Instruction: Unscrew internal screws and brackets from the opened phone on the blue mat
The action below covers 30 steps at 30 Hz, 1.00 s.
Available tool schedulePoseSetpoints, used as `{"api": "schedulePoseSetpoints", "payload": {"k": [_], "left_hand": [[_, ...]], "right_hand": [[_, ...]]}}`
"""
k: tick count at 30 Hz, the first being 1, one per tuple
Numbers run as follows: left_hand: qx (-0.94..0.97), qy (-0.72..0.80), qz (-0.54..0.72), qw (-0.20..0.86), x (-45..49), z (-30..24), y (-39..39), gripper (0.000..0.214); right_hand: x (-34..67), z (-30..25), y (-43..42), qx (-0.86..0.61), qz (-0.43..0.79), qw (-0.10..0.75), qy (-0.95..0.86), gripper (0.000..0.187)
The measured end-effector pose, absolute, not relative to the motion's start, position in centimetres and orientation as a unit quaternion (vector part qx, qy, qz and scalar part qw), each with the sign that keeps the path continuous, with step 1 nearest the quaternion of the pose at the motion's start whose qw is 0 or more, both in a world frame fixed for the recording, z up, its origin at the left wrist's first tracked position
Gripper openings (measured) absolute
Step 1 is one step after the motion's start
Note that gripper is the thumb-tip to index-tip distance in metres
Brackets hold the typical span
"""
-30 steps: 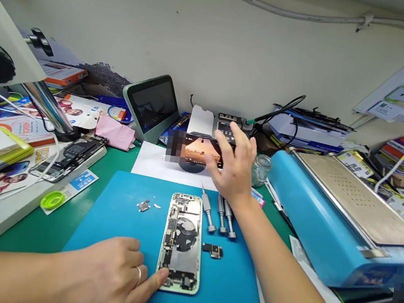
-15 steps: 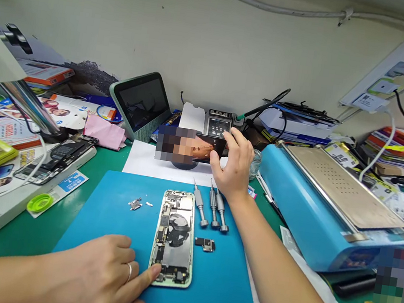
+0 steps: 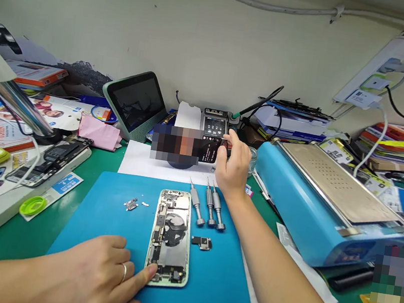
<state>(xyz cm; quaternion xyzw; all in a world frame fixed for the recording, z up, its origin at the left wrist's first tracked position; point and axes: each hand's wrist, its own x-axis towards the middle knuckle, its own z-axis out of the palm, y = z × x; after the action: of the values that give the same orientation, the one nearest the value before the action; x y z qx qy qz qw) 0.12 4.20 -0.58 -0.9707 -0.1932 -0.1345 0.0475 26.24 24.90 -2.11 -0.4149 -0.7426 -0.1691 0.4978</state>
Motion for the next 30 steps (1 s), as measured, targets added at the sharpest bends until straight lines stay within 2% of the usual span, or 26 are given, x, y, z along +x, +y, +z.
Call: {"api": "schedulePoseSetpoints", "payload": {"k": [6,12,15,22,30], "left_hand": [[-0.970,-0.193,-0.143,0.047,0.2,-0.8,4.2,0.038],[-0.969,-0.194,-0.151,0.040,0.1,-1.0,4.1,0.037],[-0.967,-0.197,-0.154,0.045,0.0,-1.0,4.1,0.037],[-0.970,-0.191,-0.143,0.042,0.1,-0.9,4.2,0.039],[-0.969,-0.195,-0.146,0.042,0.1,-1.0,4.1,0.038]], "right_hand": [[25.7,-1.5,24.2,-0.371,-0.189,0.466,-0.781,0.051],[25.0,-1.2,23.6,-0.284,-0.217,0.379,-0.854,0.049],[24.8,-1.2,23.6,-0.288,-0.216,0.352,-0.864,0.047],[25.6,-1.7,24.1,-0.346,-0.121,0.474,-0.801,0.057],[26.1,-2.7,24.8,-0.429,-0.072,0.498,-0.750,0.050]]}}
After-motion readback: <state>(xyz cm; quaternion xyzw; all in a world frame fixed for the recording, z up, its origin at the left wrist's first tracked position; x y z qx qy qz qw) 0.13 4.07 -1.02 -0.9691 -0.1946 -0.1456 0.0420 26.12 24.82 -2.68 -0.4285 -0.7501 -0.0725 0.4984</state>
